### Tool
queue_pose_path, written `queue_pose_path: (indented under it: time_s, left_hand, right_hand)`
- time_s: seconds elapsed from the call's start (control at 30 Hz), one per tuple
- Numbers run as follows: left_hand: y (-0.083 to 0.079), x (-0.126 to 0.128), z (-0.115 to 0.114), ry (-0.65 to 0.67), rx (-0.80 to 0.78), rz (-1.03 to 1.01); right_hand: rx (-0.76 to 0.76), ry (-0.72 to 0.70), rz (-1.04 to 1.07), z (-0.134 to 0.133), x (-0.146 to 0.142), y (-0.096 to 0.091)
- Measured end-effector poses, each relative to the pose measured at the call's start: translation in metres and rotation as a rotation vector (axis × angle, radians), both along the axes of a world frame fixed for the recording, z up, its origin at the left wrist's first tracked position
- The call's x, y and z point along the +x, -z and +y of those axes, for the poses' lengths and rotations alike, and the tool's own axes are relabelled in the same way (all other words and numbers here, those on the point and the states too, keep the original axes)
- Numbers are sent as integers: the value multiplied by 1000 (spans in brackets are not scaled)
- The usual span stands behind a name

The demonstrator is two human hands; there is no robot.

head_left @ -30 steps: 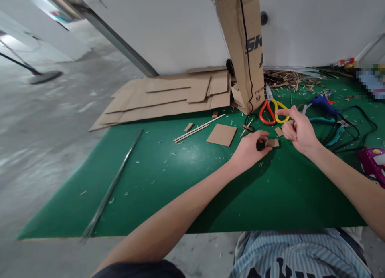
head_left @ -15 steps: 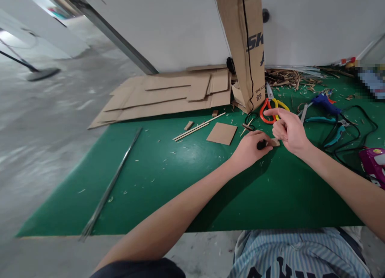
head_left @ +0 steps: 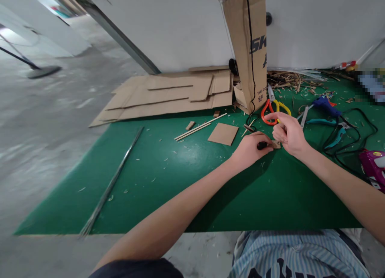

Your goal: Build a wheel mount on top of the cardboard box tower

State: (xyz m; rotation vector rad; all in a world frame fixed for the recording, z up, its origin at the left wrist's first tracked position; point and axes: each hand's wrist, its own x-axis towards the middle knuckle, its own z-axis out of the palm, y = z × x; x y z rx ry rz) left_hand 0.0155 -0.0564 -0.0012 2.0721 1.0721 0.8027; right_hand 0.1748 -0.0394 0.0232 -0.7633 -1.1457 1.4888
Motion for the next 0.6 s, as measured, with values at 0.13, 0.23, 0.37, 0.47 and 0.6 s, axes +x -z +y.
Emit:
queue_pose_path:
  time_s: [0.13, 0.23, 0.37, 0.47, 0.6]
  left_hand:
    - [0, 0, 0, 8, 8, -8]
    - [-1, 0, 0, 8, 11, -5]
    - [-2, 0, 0, 16, -3, -9]
    - [-2, 0, 0, 7, -7, -5]
    - [-1, 0, 0, 15, -8, -3]
  right_hand:
    - [-7, 4, -3, -2, -1, -1]
    - [-7, 5, -19, -3, -1, -2]
    - [-8, 11, -37, -4, -1, -3]
    - [-5, 13, -28, -4, 0, -3]
    - [2, 21, -11, -3, -1, -2]
